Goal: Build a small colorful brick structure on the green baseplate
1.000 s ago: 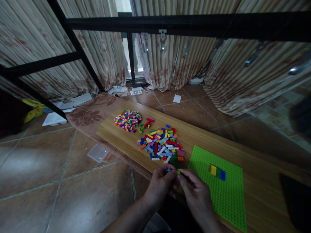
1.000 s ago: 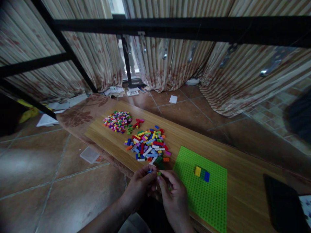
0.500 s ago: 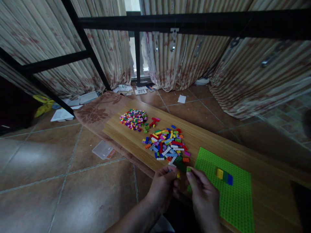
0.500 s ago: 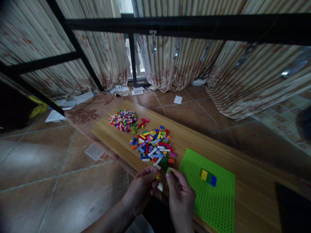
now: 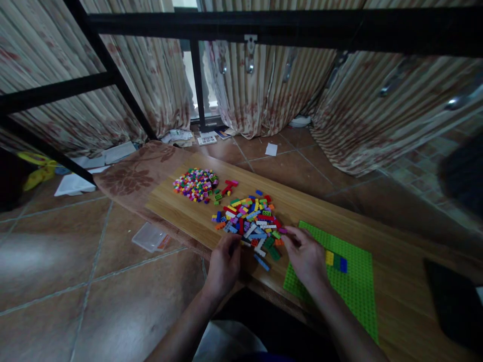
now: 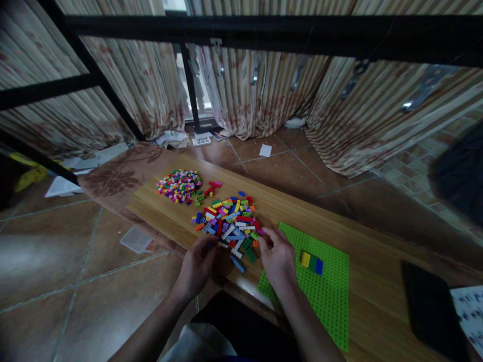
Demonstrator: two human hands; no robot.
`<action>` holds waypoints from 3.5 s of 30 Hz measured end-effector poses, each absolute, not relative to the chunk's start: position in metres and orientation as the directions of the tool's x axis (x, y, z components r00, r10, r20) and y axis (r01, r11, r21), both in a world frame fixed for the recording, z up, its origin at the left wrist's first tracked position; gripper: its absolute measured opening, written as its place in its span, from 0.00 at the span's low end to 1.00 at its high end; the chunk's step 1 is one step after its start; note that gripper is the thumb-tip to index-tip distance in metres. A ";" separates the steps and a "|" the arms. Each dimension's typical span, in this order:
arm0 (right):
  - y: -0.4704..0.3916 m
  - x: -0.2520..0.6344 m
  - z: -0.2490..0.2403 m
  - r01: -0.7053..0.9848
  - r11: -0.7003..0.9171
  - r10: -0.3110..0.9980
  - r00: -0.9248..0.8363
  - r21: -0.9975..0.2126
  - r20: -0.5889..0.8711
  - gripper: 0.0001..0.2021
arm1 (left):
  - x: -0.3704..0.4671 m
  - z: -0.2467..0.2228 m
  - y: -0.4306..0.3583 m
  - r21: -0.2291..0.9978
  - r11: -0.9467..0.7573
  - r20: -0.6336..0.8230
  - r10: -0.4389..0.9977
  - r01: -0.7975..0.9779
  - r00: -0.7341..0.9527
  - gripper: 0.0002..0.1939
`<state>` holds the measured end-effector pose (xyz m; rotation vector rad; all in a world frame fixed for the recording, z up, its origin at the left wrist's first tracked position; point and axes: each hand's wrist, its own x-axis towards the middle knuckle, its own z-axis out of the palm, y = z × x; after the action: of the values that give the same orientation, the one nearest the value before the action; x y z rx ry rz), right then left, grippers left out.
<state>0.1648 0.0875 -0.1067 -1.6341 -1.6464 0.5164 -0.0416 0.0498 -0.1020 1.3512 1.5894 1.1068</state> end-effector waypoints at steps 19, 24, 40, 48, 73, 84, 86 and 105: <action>0.040 0.152 -0.110 0.764 0.070 0.989 0.029 -0.641 0.144 0.09 | -0.042 -0.120 0.055 0.921 -0.173 0.185 0.983 0.349 0.001 0.17; 0.024 0.167 -0.104 0.716 -0.001 0.993 0.086 -0.698 0.086 0.11 | -0.036 -0.116 0.050 0.900 -0.195 0.228 0.973 0.391 -0.038 0.15; 0.045 0.146 -0.113 0.808 0.132 0.986 -0.045 -0.574 0.163 0.10 | -0.009 -0.119 0.038 0.717 -0.333 0.227 0.942 0.612 0.246 0.15; 0.038 0.158 -0.117 0.764 0.170 0.970 -0.019 -0.622 0.242 0.10 | -0.032 -0.104 0.060 0.748 -0.284 0.313 0.948 0.600 0.059 0.13; 0.115 0.060 -0.092 0.879 0.305 0.951 -0.263 -0.365 0.160 0.11 | -0.097 -0.107 0.118 0.579 -0.307 0.272 0.946 0.755 0.176 0.14; 0.104 0.078 -0.088 0.757 0.322 0.924 -0.119 -0.569 0.365 0.13 | -0.085 -0.089 0.108 0.760 -0.222 0.263 0.965 0.611 0.024 0.14; 0.094 0.083 -0.080 0.697 0.351 0.908 -0.090 -0.625 0.409 0.13 | -0.074 -0.080 0.099 0.882 -0.124 0.145 0.989 0.455 -0.013 0.15; 0.011 0.205 -0.093 0.589 0.048 0.950 0.223 -0.807 0.219 0.14 | 0.021 -0.067 0.042 0.874 -0.019 -0.162 0.930 0.485 0.329 0.13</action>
<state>0.2055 0.0108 -0.0933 -1.6421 -1.4653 0.5305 0.0210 0.0421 -0.0670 1.6527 1.2960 0.5934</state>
